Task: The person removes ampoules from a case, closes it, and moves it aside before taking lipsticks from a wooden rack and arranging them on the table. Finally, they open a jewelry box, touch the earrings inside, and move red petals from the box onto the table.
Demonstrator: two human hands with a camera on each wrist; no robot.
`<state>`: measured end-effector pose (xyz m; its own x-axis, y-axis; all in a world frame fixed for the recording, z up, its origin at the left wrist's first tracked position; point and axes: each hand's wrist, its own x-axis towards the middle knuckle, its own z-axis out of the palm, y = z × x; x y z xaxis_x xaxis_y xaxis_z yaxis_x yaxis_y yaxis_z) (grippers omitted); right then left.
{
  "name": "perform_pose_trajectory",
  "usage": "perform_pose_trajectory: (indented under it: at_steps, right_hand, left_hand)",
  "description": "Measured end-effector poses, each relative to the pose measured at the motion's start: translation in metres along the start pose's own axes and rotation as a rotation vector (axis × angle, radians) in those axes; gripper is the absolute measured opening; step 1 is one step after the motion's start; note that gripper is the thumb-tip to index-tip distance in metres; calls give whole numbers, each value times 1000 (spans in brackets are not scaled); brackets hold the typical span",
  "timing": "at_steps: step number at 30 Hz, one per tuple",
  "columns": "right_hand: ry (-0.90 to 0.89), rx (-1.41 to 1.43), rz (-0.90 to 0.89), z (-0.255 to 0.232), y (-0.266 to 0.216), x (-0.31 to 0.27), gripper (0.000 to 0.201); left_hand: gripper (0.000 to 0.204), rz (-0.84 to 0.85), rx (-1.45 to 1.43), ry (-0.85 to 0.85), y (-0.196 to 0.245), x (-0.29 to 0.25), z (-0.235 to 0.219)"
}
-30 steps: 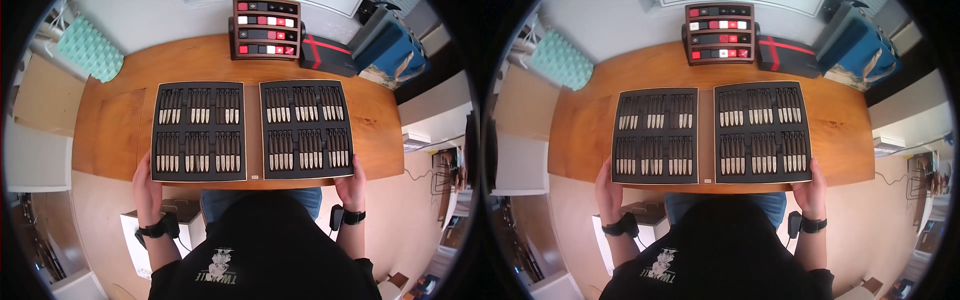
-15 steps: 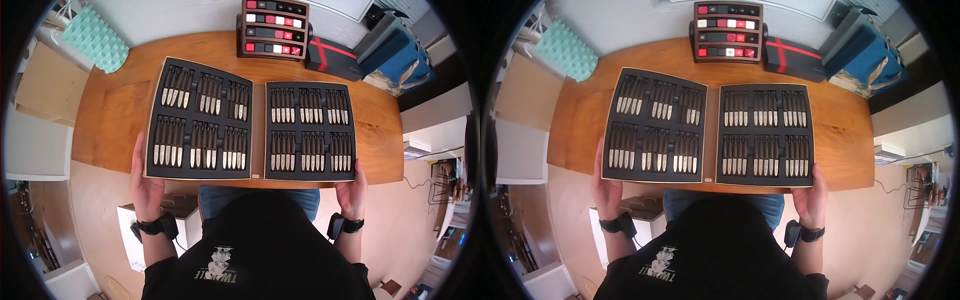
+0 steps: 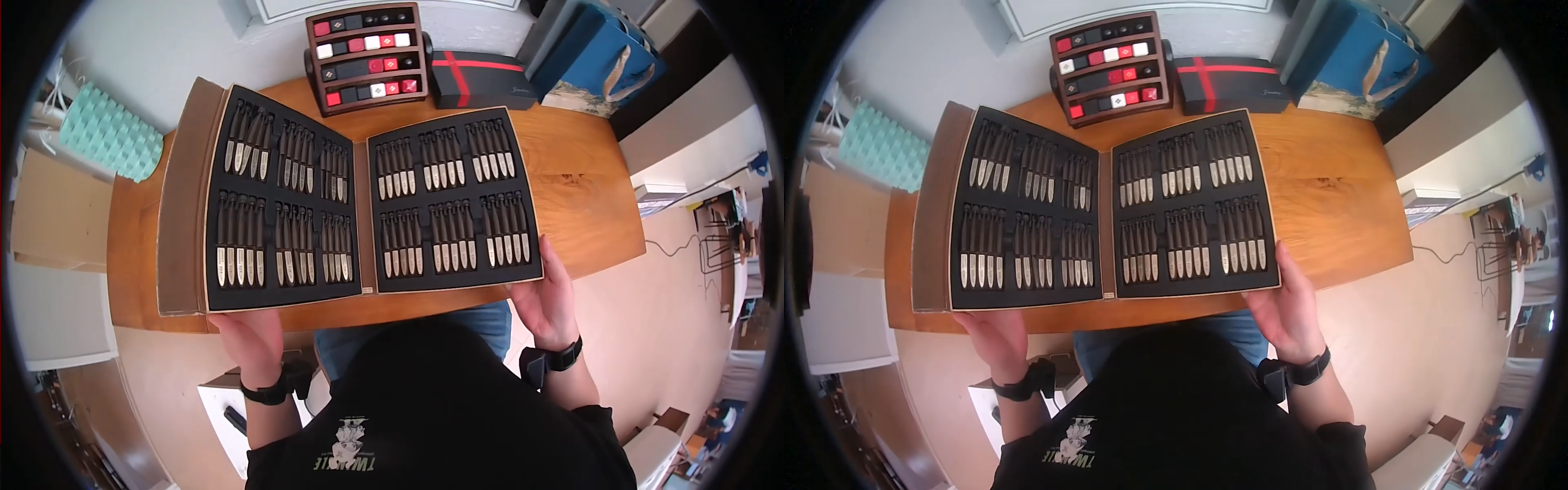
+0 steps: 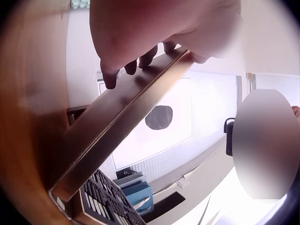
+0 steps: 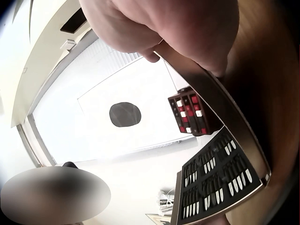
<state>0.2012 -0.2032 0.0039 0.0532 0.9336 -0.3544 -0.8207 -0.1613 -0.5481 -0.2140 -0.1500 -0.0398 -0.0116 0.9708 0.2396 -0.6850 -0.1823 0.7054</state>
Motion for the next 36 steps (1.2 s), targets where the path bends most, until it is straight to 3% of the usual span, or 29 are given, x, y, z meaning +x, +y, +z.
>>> perform_pose_trajectory:
  at_steps: [2,4,5,6,7,8,9,10,12,15,19,25,28,31,34,36]
  right_hand:
    - [-25,-1,-25,4,-1,-2,49]
    - [-70,-26,-9,2,-2,-3,48]
    - [-82,-30,-12,-1,0,-2,49]
    - [-88,-28,-19,0,0,-3,49]
    - [-140,-2,-4,3,-2,-4,52]
    - [-191,25,9,12,-4,-5,54]
    - [-225,31,23,25,-6,-5,57]
    - [-105,75,52,51,-8,-9,50]
    - [-185,10,-104,48,4,-4,47]
    - [-293,37,-94,20,2,8,44]
    - [-185,82,-100,13,5,7,44]
    - [-141,94,-29,-13,-1,12,44]
    - [-148,93,-10,-26,0,16,45]
    - [-102,115,-2,-38,1,18,45]
    - [-94,145,3,-49,1,22,44]
    - [-78,72,-74,-64,1,26,48]
  left_hand:
    - [67,-5,77,72,-7,1,14]
    - [57,80,313,-180,-21,3,35]
    - [50,139,340,-147,-41,-4,47]
    - [45,73,684,-232,-45,-5,51]
    - [44,29,722,-349,-50,3,90]
    - [46,22,802,-562,-58,20,113]
    - [60,96,1033,-662,-70,29,132]
    - [74,129,1107,-765,-72,43,171]
    - [79,136,1174,-815,-92,40,192]
    - [73,272,1289,-804,-110,44,197]
    - [72,274,1306,-830,-116,38,199]
    - [69,192,1322,-973,-120,41,198]
    - [66,52,1194,-1024,-118,50,186]
    - [69,15,1304,-1119,-105,55,170]
    - [75,16,1549,-1079,-85,53,145]
    - [80,-68,1613,-849,-79,49,120]
